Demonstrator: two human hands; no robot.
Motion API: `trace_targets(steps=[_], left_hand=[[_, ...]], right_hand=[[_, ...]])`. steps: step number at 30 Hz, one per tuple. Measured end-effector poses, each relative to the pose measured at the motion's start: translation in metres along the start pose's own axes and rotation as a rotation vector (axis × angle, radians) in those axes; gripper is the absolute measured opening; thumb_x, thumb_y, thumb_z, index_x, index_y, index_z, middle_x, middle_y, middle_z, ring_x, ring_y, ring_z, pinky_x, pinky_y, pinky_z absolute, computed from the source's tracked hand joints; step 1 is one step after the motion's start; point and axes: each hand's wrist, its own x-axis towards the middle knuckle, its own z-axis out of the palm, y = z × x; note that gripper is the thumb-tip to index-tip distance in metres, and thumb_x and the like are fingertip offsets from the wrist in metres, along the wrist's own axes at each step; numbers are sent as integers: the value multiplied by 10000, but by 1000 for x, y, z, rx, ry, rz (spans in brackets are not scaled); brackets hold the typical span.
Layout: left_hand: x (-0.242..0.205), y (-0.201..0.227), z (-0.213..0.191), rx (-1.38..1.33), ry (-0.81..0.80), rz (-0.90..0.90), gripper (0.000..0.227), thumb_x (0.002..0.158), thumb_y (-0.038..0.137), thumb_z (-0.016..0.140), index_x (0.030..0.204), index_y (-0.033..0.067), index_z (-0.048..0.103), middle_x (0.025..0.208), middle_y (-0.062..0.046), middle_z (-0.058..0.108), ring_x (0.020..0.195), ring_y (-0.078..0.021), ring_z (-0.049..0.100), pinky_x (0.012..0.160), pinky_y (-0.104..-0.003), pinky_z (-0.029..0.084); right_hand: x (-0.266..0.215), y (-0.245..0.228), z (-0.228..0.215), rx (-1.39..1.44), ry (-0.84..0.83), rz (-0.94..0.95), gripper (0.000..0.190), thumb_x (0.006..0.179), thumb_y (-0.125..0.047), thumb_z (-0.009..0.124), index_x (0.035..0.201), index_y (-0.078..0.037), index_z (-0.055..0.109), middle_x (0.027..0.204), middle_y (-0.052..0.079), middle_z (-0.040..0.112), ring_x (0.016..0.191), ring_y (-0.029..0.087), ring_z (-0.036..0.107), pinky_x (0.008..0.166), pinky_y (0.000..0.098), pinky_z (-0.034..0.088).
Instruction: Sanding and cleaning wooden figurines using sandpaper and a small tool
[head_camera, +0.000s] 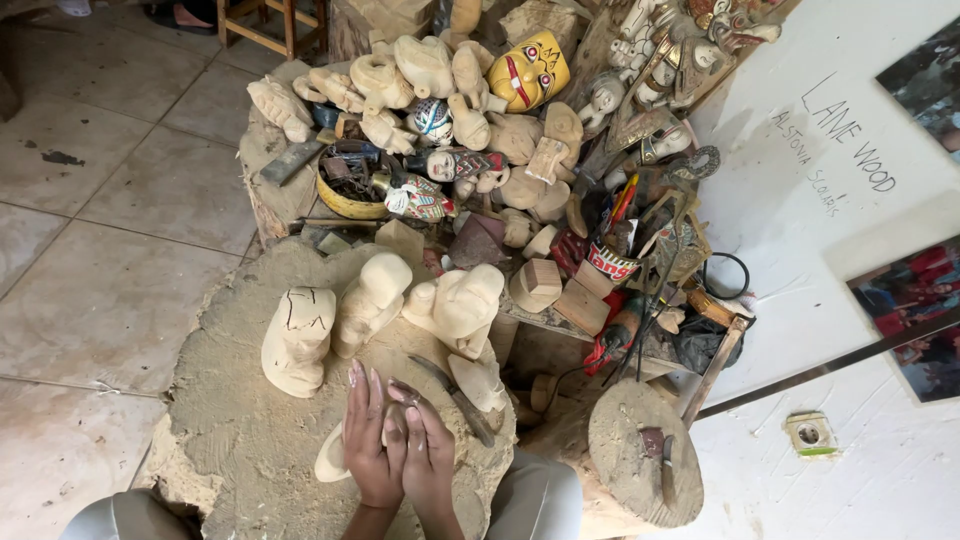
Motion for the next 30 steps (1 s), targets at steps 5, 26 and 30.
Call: trace_targets(steps=[5,26,30], left_hand=[[-4,-8,2,-9,-21,4,519,1114,316,322,1517,14,447,1606,-213,415,1525,-382,392,1246,-531,357],[-2,-11,3,-10,-18,41,468,1125,265,317,1501,51,495,1575,-176,478,1478,-365,478,1229,-544,402],[-3,-16,6,-12,-36,35,433,1123,234,361,1496,62,497,1552,-143,513,1467,-343,499,1247,-522,400]], right_hand=[[-3,3,-1,-24,11,-4,384,1037,-187,453,1274,29,664,1314,181,705,1258,272,655,1086,347,500],[-17,-5,-2,-168,92,-69,343,1031,-165,494,1265,6,678,1305,176,705,1256,273,659,1067,351,530],[-12,6,-5,-235,111,-194,346,1060,-165,450,1217,16,700,1259,179,725,1214,292,692,1042,366,558]])
